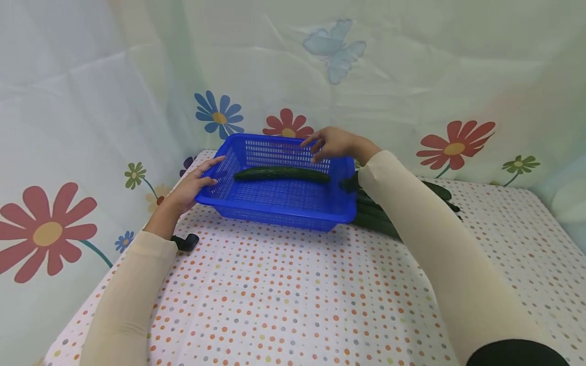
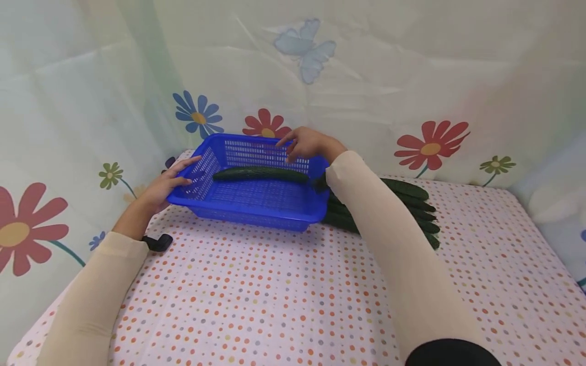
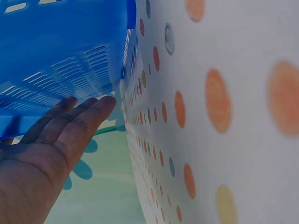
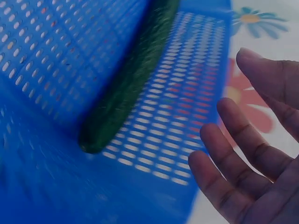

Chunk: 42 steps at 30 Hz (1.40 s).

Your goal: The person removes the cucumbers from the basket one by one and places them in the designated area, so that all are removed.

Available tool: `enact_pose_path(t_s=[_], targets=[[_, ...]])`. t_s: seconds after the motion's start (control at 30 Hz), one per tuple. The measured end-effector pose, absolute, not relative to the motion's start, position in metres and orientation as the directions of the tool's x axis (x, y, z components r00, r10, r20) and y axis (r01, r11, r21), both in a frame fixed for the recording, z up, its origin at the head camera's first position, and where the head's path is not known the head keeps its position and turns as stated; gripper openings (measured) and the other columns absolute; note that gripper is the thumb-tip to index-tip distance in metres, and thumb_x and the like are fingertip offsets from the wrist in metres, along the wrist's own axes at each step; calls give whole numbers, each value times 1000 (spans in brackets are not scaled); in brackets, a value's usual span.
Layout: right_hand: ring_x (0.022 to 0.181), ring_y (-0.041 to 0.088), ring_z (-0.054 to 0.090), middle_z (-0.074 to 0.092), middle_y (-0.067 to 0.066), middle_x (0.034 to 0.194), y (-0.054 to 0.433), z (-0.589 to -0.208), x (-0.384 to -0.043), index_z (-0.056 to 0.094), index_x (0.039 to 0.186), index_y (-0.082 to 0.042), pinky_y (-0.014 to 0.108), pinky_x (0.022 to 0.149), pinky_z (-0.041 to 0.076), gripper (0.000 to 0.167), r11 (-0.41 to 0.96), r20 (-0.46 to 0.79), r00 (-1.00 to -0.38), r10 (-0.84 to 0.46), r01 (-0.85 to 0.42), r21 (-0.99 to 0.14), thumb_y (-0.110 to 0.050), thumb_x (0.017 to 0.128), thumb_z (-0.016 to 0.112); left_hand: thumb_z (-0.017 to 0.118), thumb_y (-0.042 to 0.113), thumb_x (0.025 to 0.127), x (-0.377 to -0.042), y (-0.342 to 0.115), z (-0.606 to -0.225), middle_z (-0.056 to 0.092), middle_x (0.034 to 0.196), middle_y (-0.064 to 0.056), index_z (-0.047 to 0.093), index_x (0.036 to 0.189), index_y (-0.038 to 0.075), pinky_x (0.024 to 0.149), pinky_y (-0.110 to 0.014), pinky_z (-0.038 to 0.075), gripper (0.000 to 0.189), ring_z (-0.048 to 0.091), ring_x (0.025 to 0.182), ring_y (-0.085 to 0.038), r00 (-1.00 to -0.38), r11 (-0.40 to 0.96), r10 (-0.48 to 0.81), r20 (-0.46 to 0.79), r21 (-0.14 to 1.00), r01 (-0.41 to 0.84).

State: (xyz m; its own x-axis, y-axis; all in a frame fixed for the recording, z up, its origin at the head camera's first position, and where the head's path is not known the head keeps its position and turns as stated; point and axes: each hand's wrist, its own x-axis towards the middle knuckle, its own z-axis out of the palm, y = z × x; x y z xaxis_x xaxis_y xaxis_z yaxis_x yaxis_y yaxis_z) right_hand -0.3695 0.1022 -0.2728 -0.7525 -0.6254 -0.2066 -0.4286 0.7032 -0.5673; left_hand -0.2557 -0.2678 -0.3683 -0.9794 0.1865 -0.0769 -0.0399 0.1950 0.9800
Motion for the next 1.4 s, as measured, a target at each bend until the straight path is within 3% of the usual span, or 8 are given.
enact_pose_path(t_s=[0.27,0.4,0.67,0.83,1.17,1.4], targets=[[120,35,59,59,23,133,84,-306,-385,44,148,-7,49,107,46,64,773,-259,-780,-570,-401,-491,-13,90,69,39,6,100,-262,-259,-370,5,167,-8,26,156,33,109,-64,34,64,23,147,-46,-977,193,202,-62,981,-23],[124,36,57,56,22,138,79,-318,-389,45,148,-7,50,110,43,65,788,-274,-798,-537,-358,-501,-14,89,70,39,6,99,-262,-256,-370,7,166,-8,26,156,32,109,-64,35,64,25,146,-46,-976,176,207,-62,984,-25],[144,38,35,40,19,154,69,-328,-388,46,147,-10,53,119,30,68,859,-347,-822,-452,-296,-418,-34,89,71,40,6,99,-264,-257,-372,8,166,-9,29,155,35,108,-64,36,63,25,146,-46,-979,187,198,-57,982,-20],[146,36,31,37,17,156,64,-331,-383,44,149,-12,53,120,28,68,869,-356,-825,-439,-291,-400,-32,90,70,40,5,98,-265,-257,-371,7,166,-9,28,155,35,108,-64,35,65,24,146,-46,-977,186,204,-56,982,-18],[141,35,39,43,16,152,57,-332,-374,51,144,-14,52,118,31,58,899,-319,-864,-388,-279,-339,-24,90,70,40,7,99,-265,-258,-368,8,166,-9,31,153,39,108,-64,35,63,22,147,-46,-980,198,186,-67,980,-30],[133,34,47,49,17,147,58,-335,-375,55,140,-12,51,117,33,51,886,-305,-867,-395,-271,-377,-15,91,68,40,6,99,-263,-259,-366,9,166,-10,31,153,38,108,-63,35,64,23,147,-45,-979,186,195,-66,982,-29]])
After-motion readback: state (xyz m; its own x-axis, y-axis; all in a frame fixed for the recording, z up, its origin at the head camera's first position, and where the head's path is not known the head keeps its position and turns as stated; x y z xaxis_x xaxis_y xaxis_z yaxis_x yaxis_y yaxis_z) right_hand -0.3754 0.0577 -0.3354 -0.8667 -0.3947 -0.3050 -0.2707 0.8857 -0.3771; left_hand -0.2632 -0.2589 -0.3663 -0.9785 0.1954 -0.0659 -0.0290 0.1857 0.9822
